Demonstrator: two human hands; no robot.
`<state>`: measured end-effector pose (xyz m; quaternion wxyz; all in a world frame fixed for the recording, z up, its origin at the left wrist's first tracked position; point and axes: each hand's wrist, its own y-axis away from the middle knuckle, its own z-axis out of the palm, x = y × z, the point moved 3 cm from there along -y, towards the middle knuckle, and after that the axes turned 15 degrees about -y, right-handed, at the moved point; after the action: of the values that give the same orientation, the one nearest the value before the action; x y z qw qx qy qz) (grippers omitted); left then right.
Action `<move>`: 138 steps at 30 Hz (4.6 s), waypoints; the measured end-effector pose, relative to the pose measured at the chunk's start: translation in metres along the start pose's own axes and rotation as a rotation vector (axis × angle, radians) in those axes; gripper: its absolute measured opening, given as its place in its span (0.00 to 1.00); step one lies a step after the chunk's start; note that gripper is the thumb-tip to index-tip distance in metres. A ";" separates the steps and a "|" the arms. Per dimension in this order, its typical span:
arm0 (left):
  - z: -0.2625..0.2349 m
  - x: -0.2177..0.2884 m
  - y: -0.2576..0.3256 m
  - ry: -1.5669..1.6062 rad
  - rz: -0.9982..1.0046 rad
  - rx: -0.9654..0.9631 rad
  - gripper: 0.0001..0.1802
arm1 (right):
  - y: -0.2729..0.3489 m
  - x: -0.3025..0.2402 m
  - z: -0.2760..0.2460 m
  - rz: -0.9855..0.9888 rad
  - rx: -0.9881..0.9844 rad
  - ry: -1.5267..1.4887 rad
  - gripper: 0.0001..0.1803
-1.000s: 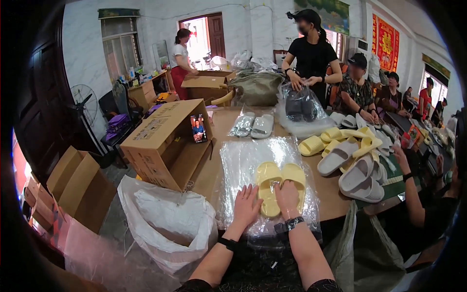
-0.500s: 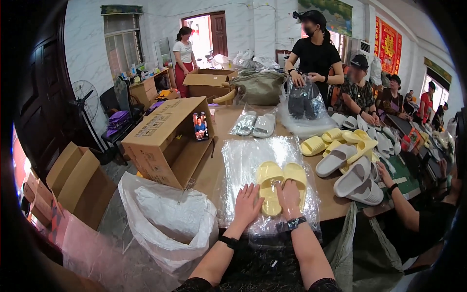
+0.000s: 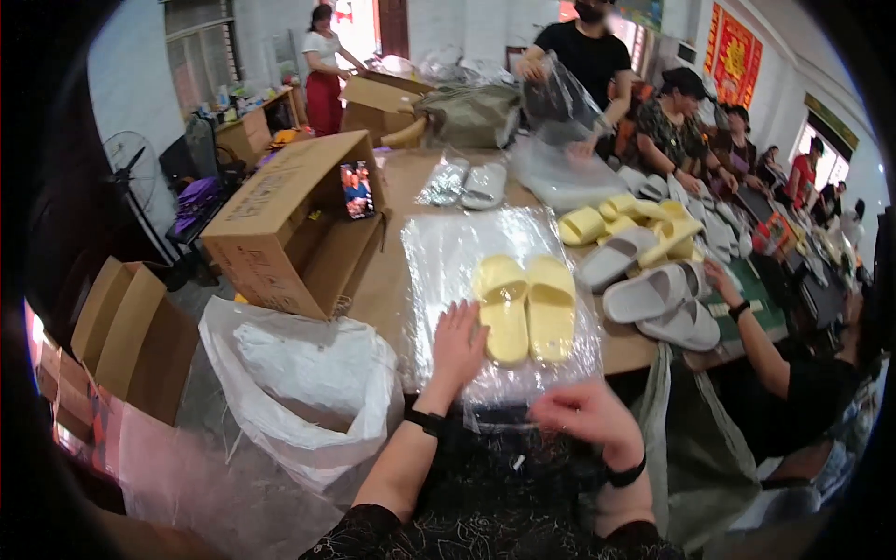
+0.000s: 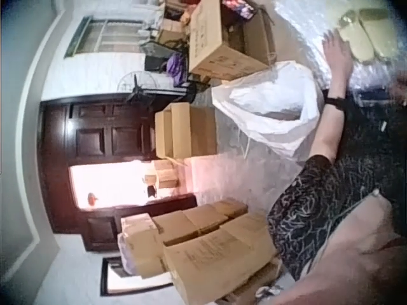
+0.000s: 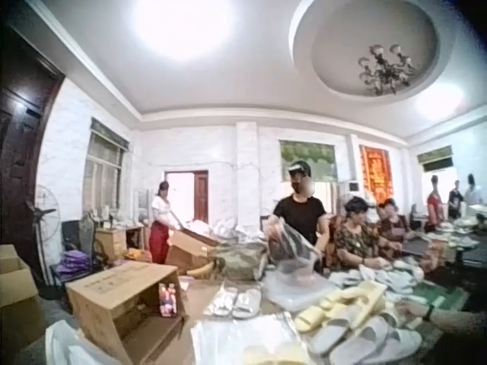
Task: The recorder is packing slippers into plastic bags at a workstation.
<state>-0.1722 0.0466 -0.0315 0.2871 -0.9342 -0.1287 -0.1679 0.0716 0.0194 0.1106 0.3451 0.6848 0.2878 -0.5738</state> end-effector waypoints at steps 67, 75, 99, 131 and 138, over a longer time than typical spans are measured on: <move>0.022 -0.009 0.001 -0.106 0.095 0.047 0.29 | -0.085 0.163 -0.165 -1.067 0.916 -1.148 0.12; 0.018 -0.012 0.004 -0.079 0.042 -0.004 0.32 | 0.153 0.283 -0.220 -0.934 1.425 -1.609 0.17; 0.017 -0.011 0.003 -0.051 -0.011 -0.020 0.34 | -0.154 0.104 -0.268 0.260 1.466 0.465 0.56; 0.010 -0.004 0.009 -0.066 -0.019 0.017 0.38 | -0.073 0.048 -0.287 -0.049 0.825 0.259 0.26; 0.006 -0.003 0.005 -0.070 -0.023 0.003 0.37 | -0.099 0.016 -0.210 -0.379 0.779 0.333 0.21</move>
<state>-0.1716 0.0455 -0.0401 0.2821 -0.9375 -0.1496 -0.1382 0.1197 0.2465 0.1021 -0.0995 0.7815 0.2223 -0.5744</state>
